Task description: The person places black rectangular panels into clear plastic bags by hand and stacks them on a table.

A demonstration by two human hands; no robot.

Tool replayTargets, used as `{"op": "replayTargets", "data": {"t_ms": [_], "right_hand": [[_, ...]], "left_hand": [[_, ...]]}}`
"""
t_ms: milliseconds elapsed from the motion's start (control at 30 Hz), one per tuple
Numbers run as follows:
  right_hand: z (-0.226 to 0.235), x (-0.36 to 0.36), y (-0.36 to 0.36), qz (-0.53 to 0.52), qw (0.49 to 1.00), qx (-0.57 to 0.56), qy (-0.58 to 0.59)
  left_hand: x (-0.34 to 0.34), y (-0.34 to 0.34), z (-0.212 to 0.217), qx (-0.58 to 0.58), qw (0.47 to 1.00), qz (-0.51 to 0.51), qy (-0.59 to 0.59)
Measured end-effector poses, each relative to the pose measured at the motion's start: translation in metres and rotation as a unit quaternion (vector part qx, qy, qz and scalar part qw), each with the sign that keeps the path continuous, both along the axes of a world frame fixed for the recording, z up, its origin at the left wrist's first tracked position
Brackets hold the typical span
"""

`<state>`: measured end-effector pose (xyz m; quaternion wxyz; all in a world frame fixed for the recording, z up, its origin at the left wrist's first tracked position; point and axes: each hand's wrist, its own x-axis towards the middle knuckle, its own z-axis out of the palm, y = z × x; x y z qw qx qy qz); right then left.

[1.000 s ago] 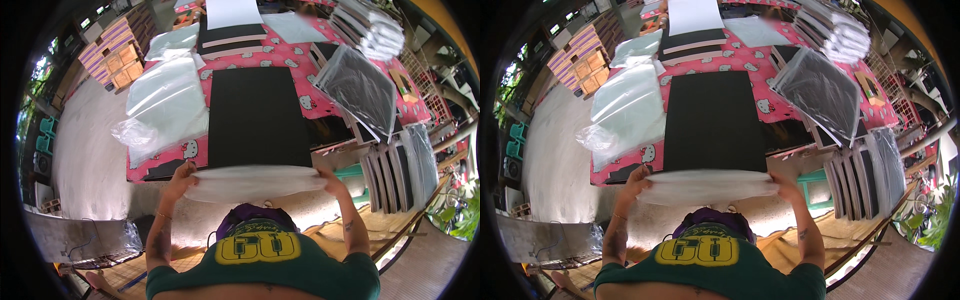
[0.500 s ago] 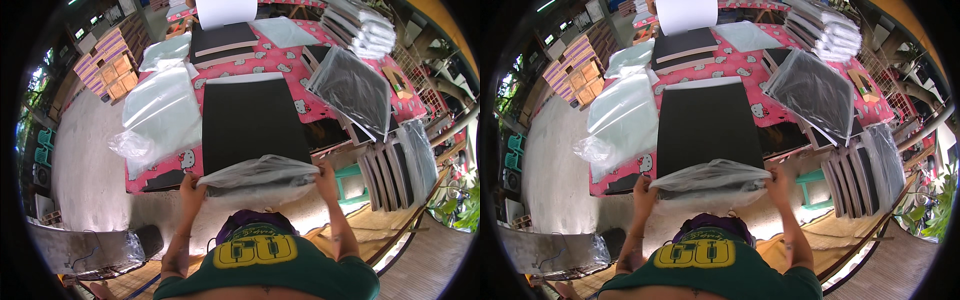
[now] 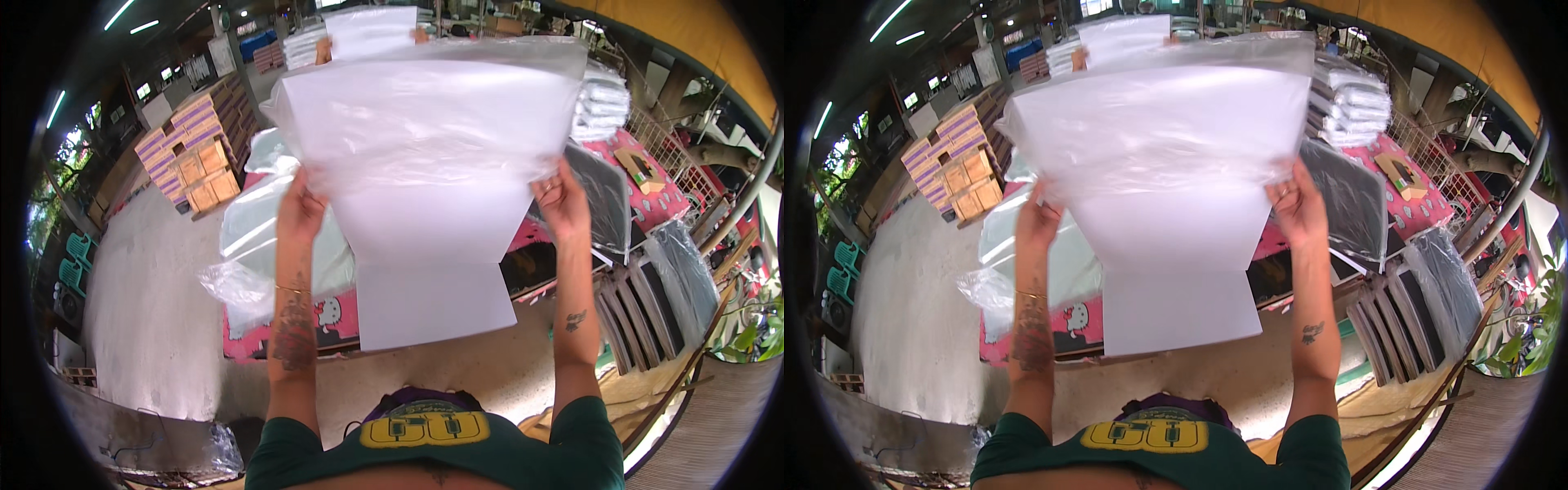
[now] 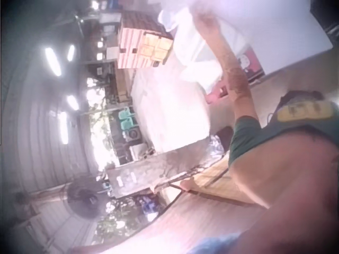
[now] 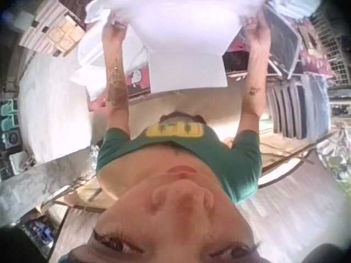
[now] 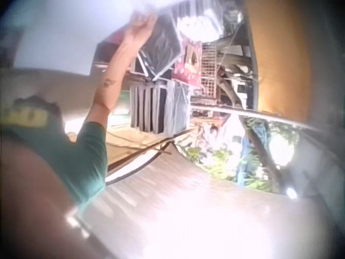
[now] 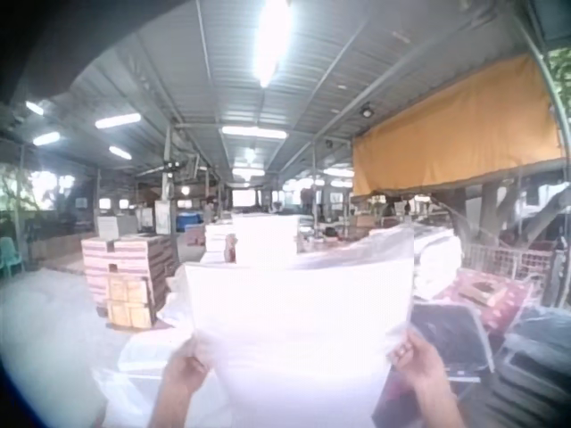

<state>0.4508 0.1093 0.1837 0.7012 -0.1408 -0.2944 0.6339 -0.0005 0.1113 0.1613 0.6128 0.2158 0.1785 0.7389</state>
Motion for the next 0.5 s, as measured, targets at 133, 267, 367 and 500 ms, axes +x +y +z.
{"op": "replayTargets", "data": {"t_ms": [133, 267, 367, 500], "right_hand": [[-0.096, -0.022, 0.011, 0.016, 0.996, -0.079, 0.024], [-0.253, -0.017, 0.022, 0.021, 0.971, -0.231, 0.051], [-0.241, -0.002, -0.002, -0.055, 0.949, -0.273, -0.144], [-0.151, -0.029, 0.017, -0.094, 0.954, -0.008, -0.283]], "left_hand": [[-0.016, 0.025, -0.122, -0.108, 0.994, -0.012, -0.033], [-0.053, 0.013, -0.237, -0.171, 0.983, -0.068, -0.013], [0.006, -0.024, -0.190, -0.219, 0.956, -0.016, 0.194], [0.039, -0.009, -0.085, -0.092, 0.898, 0.034, 0.429]]}}
